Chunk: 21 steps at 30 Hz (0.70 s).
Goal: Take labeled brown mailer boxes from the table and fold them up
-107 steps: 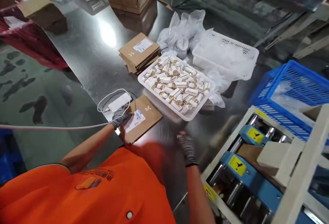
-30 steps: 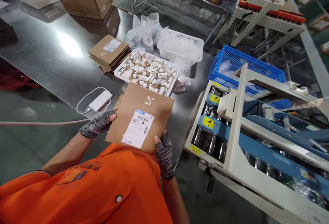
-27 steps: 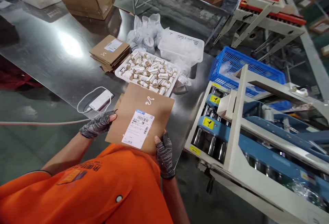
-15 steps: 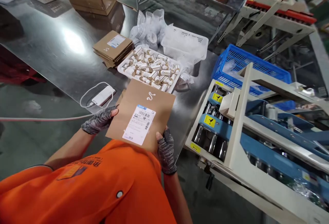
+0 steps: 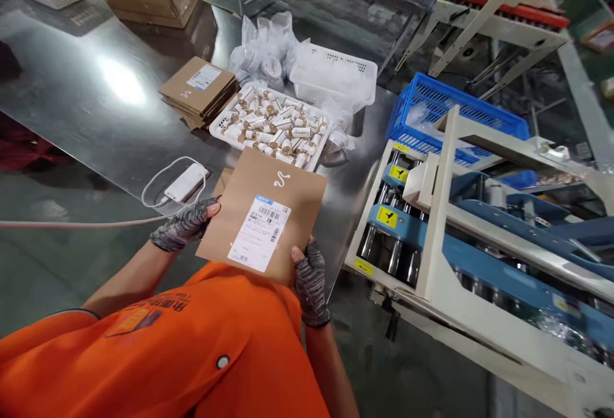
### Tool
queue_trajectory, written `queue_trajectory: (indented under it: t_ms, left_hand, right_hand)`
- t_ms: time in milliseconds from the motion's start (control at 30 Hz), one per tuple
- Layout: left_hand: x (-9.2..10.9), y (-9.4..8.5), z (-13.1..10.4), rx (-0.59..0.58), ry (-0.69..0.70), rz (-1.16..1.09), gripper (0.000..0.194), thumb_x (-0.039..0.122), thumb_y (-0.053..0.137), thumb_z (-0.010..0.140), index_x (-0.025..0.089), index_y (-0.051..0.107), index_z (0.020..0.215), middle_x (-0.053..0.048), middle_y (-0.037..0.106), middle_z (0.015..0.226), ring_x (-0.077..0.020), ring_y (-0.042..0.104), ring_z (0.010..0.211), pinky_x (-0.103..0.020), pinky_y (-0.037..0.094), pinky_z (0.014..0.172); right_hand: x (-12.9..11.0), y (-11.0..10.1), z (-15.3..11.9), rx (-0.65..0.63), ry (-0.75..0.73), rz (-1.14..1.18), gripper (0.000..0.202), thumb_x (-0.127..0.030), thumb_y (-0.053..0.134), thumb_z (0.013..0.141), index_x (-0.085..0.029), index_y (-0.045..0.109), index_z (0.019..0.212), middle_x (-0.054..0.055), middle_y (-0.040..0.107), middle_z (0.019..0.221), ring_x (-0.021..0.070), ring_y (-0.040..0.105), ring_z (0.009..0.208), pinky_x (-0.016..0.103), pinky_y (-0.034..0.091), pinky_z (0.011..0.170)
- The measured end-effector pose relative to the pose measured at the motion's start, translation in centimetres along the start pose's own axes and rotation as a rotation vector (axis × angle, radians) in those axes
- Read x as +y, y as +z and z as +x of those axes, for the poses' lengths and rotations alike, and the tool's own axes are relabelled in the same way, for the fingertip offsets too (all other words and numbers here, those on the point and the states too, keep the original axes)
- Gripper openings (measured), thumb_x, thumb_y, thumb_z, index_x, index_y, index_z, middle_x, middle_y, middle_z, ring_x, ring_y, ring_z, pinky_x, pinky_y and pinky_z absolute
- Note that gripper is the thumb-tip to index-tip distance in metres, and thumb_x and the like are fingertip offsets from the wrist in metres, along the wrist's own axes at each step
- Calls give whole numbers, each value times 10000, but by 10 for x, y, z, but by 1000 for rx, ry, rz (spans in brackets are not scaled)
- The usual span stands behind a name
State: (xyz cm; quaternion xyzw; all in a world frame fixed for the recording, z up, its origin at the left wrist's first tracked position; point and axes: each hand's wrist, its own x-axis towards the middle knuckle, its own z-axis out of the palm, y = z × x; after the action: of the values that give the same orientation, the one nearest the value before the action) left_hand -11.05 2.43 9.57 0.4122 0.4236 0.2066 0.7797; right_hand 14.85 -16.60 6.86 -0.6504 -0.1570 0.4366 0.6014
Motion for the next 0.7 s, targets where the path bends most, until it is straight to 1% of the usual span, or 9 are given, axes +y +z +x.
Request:
queue_trajectory:
  t_ms: [100,200,300,367,433,500,567,633,700]
  left_hand:
    - [-1,-3,2,-11,-38,-26,1090,1027,1159,541,225,912,1236,-158,992,1215,-505,938,1347,-530,789,1080]
    - [-3,-6,4,7,-53,-7,998,989,1127,625,244,912,1254,-142,987,1202,-490,934,1320,-505,773,1007]
    - [-4,-8,6,34,-64,11,934,912,1101,678,243,910,1300,-146,977,1183,-504,913,1341,-499,751,980]
    - [-3,-9,8,36,-67,18,959,908,1096,675,227,911,1325,-160,970,1167,-514,912,1330,-493,742,957]
    - [-2,-9,10,21,-60,23,1023,955,1093,664,215,916,1347,-172,968,1161,-506,923,1278,-488,739,932]
    - [0,-8,12,1,-54,19,1081,1010,1099,639,215,928,1352,-173,974,1159,-494,938,1219,-500,749,922]
    - [2,-7,14,-23,-57,14,1129,1050,1107,613,219,941,1360,-171,981,1161,-497,950,1204,-512,762,913]
    - [4,-6,16,-41,-61,10,1176,1070,1112,593,221,943,1390,-167,987,1162,-507,957,1231,-514,774,918]
    - [7,-7,18,-69,-57,7,1222,1072,1118,588,220,931,1445,-166,992,1188,-513,952,1281,-520,788,971]
  right_hand:
    - [0,-3,-1,12,-21,-29,601,-708,1032,828,-263,954,1224,142,974,1321,427,877,1376,583,772,1204]
    - [-1,-5,0,-22,2,-25,611,-723,1031,843,-269,948,1243,137,972,1361,421,884,1380,573,787,1187]
    - [-4,-5,2,-17,32,-27,549,-673,1046,821,-291,954,1205,111,977,1370,413,883,1417,562,782,1224]
    - [-6,-3,3,17,46,-17,554,-667,1069,780,-294,953,1173,106,982,1358,413,884,1435,561,771,1250]
    - [-6,-2,4,39,61,2,588,-676,1083,746,-296,950,1175,107,982,1392,422,886,1446,582,763,1273]
    - [-6,-1,6,60,58,-8,612,-673,1076,751,-300,949,1220,108,975,1447,433,871,1492,619,735,1325]
    - [-6,0,7,89,38,-42,620,-680,1058,767,-297,949,1243,114,972,1460,441,854,1523,648,713,1353]
    - [-7,1,7,110,27,-55,611,-692,1052,764,-286,948,1209,124,976,1432,445,857,1502,650,723,1333]
    - [-8,4,6,129,24,-45,589,-697,1059,742,-276,944,1137,132,983,1385,441,878,1434,623,758,1268]
